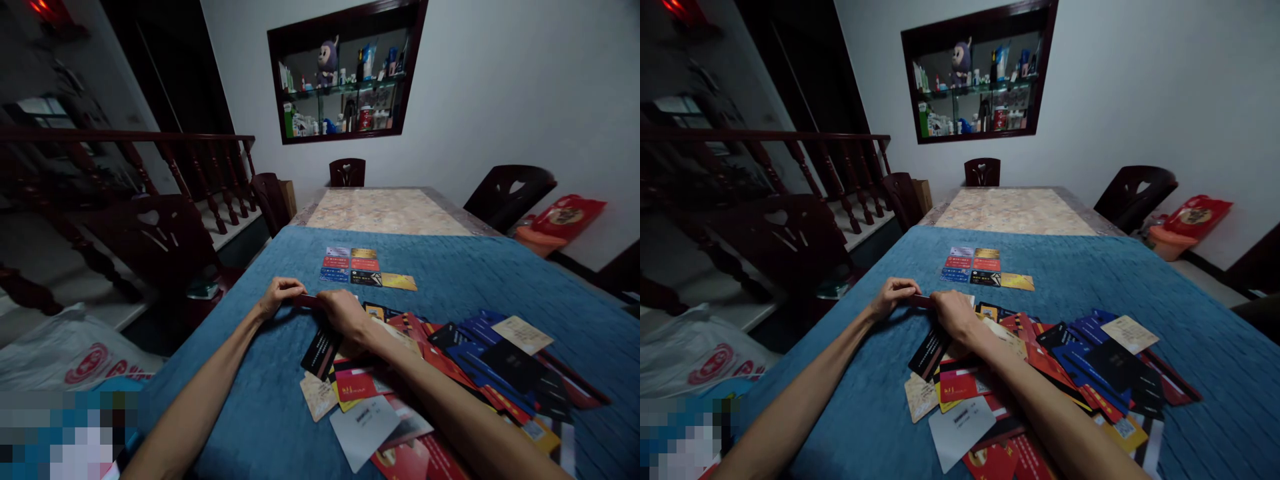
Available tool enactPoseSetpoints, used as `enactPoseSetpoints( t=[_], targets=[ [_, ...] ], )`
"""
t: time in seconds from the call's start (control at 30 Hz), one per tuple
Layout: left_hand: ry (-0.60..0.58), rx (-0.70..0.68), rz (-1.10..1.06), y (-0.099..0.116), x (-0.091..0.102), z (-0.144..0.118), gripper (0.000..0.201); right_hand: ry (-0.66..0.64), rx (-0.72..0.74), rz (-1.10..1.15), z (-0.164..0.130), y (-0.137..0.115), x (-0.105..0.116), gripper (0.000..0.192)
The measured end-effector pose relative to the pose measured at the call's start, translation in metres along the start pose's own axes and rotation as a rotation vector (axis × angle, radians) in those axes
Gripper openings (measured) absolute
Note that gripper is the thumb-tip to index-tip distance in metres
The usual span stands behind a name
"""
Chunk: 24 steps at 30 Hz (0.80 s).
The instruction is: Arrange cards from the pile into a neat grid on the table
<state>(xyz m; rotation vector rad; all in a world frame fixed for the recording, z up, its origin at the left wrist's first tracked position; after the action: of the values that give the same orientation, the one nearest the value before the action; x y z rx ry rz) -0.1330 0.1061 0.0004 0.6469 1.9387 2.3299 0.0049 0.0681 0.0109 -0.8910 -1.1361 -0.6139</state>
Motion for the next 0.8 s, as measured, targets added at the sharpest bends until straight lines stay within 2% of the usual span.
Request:
enactPoseSetpoints(
  t=[0.43, 0.8],
  targets=[
    [0.047, 0.038, -0.035, -0.005, 0.003, 0.001, 0.024, 0.002, -0.026, 0.082, 0.003, 0.011, -0.006, 0.031],
    [-0.004, 0.038, 0.004, -0.008, 0.005, 0.003, 0.022, -0.010, -0.046, 0.062, 0.001, 0.009, -0.008, 0.030]
  ],
)
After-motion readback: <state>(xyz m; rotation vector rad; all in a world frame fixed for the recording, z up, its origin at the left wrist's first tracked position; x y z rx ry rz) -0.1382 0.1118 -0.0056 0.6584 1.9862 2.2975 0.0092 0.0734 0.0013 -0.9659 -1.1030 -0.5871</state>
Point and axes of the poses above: each hand's wrist, its own z-axis towards the middle knuckle, its own x-axis out of the back of the hand, y = z × x, the point moved 8 cm from there along z, towards the middle knuckle, and after that the axes turned 1 degree about z, right-handed, at the moved point
